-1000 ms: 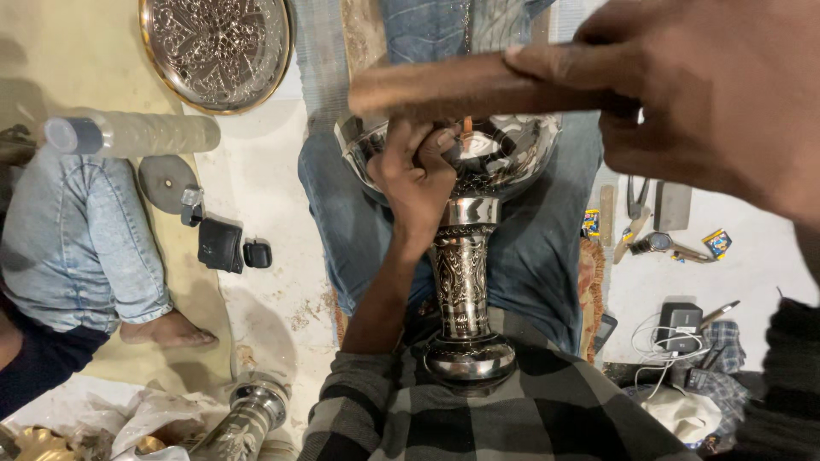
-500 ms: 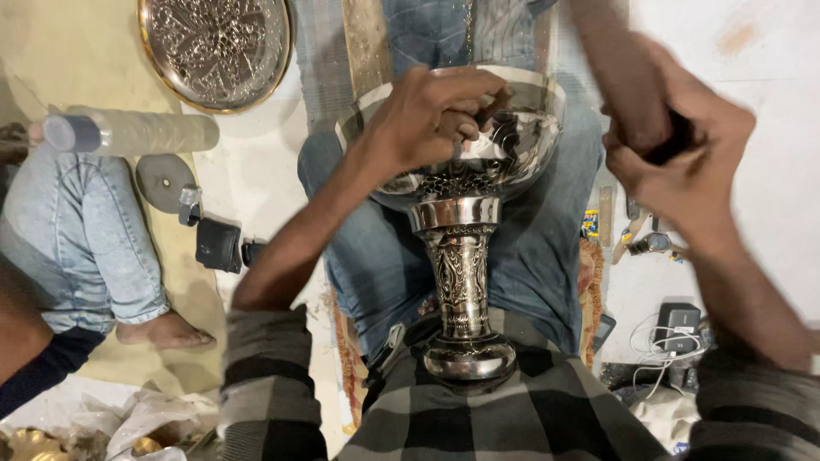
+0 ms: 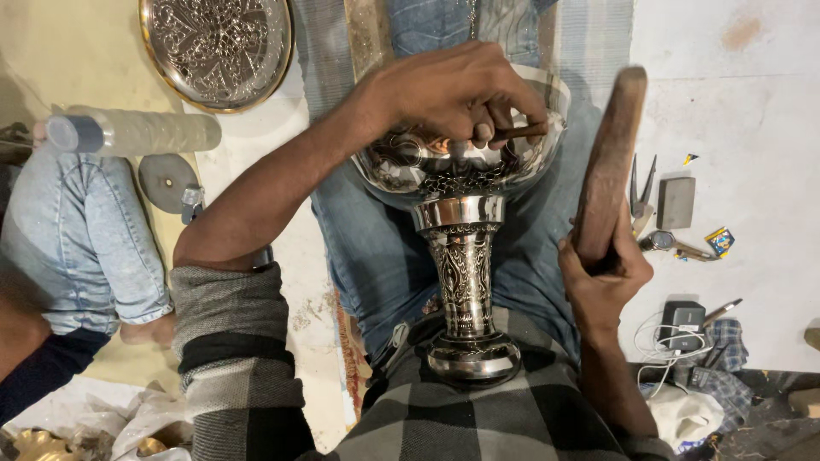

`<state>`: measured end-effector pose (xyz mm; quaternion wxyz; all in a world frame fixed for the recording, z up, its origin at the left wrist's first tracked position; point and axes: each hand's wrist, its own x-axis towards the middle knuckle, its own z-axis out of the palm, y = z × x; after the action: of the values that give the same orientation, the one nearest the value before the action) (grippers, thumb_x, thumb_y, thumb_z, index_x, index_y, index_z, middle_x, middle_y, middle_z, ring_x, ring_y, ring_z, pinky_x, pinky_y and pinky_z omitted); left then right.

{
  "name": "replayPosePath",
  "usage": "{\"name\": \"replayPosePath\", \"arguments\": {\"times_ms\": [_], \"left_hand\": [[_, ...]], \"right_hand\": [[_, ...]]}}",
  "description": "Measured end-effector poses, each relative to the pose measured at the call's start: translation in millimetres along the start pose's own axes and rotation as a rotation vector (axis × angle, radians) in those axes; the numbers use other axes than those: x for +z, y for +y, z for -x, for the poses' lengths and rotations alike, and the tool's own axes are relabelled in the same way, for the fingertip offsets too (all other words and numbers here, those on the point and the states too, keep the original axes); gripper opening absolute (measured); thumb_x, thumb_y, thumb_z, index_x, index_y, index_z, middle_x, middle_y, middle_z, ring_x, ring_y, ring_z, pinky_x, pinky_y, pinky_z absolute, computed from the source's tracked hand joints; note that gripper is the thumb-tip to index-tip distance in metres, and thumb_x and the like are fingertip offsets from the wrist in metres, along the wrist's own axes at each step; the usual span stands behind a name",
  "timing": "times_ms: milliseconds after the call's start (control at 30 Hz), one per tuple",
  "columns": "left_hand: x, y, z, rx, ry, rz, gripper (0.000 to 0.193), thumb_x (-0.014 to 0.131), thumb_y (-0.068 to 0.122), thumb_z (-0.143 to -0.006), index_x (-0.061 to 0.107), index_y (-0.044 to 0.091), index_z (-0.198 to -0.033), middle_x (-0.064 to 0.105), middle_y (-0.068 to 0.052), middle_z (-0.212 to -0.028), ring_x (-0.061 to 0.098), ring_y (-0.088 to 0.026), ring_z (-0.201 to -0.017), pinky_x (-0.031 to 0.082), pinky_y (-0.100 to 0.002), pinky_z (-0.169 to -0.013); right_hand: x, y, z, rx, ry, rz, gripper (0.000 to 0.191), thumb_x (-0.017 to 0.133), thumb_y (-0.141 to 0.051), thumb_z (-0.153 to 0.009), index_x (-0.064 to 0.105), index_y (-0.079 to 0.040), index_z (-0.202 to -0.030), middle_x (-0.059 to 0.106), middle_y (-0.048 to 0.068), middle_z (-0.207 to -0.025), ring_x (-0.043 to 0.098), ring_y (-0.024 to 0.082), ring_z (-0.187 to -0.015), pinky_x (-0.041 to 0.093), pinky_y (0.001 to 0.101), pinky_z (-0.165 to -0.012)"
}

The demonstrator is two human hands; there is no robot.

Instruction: The person holds a silver trophy on their lap and repeatedly strikes its bowl with a wooden mallet. They adjust the trophy's position and rotate it to access different areas while continuing to hammer the surface.

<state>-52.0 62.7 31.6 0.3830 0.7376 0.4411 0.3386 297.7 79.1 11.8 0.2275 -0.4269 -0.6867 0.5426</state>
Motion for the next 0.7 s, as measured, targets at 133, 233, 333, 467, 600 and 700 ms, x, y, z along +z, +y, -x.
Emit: {"name": "replayPosePath", "arguments": {"times_ms": [133,233,333,467,600,700], "left_hand": [[-0.6,0.3,-3.1,-0.054,-0.061,-0.044,0.061,0.068,-0.016,-0.064,0.074,0.008,-0.120,0.080,-0.011,-0.099,0.079,-0.019,-0.089,0.065,-0.034,-0.067],[-0.7,-2.3,-2.0,-0.010,-0.079,-0.049,0.057,0.067,-0.014,-0.068,0.073,0.008,-0.121,0.080,-0.011,-0.101,0.079,-0.019,-0.092,0.066,-0.034,-0.069],[1.5,-4.9,1.6,-0.063,-0.057,-0.107,0.056,0.065,-0.014,-0.073,0.074,0.011,-0.122,0.080,-0.010,-0.102,0.080,-0.018,-0.088,0.065,-0.033,-0.067],[23.2,0.8,17.6,-0.197,0.114,-0.165,0.057,0.064,-0.012,-0.079,0.071,0.011,-0.130,0.080,-0.011,-0.096,0.080,-0.021,-0.078,0.064,-0.033,-0.061],[51.0,10.8,33.9,-0.260,0.465,-0.185,0.047,0.064,-0.013,-0.083,0.073,0.008,-0.124,0.080,-0.013,-0.098,0.081,-0.022,-0.085,0.065,-0.028,-0.066],[74.1,20.9,43.7,-0.268,0.741,-0.199,0.062,0.048,-0.018,-0.079,0.066,0.004,-0.133,0.079,-0.014,-0.103,0.080,-0.024,-0.098,0.068,-0.030,-0.085]], "right_hand": [[8.5,10.2,3.7,-0.139,0.123,-0.080,0.066,0.072,0.013,-0.090,0.050,0.006,-0.153,0.068,0.009,-0.118,0.067,0.015,-0.105,0.056,0.0285,-0.095],[9.8,22.7,-2.7,-0.409,0.055,0.170,0.068,0.071,0.013,-0.081,0.053,0.008,-0.145,0.065,0.013,-0.112,0.064,0.019,-0.101,0.053,0.0310,-0.090],[14.0,32.4,-10.0,-0.388,0.098,0.034,0.066,0.071,0.010,-0.086,0.050,0.007,-0.148,0.066,0.011,-0.113,0.065,0.018,-0.101,0.054,0.0291,-0.088],[-3.9,25.0,-35.2,-0.457,-0.052,0.218,0.070,0.068,0.010,-0.080,0.056,0.005,-0.148,0.068,0.012,-0.109,0.066,0.018,-0.097,0.055,0.0281,-0.080],[-47.3,-18.8,-94.8,-0.444,-0.287,0.269,0.075,0.063,0.012,-0.072,0.060,0.005,-0.147,0.068,0.012,-0.111,0.061,0.017,-0.097,0.050,0.0267,-0.086],[-50.2,-73.1,-136.7,-0.414,-0.440,0.256,0.070,0.066,0.007,-0.080,0.062,0.002,-0.149,0.063,0.008,-0.099,0.057,0.014,-0.082,0.047,0.0247,-0.073]]}}
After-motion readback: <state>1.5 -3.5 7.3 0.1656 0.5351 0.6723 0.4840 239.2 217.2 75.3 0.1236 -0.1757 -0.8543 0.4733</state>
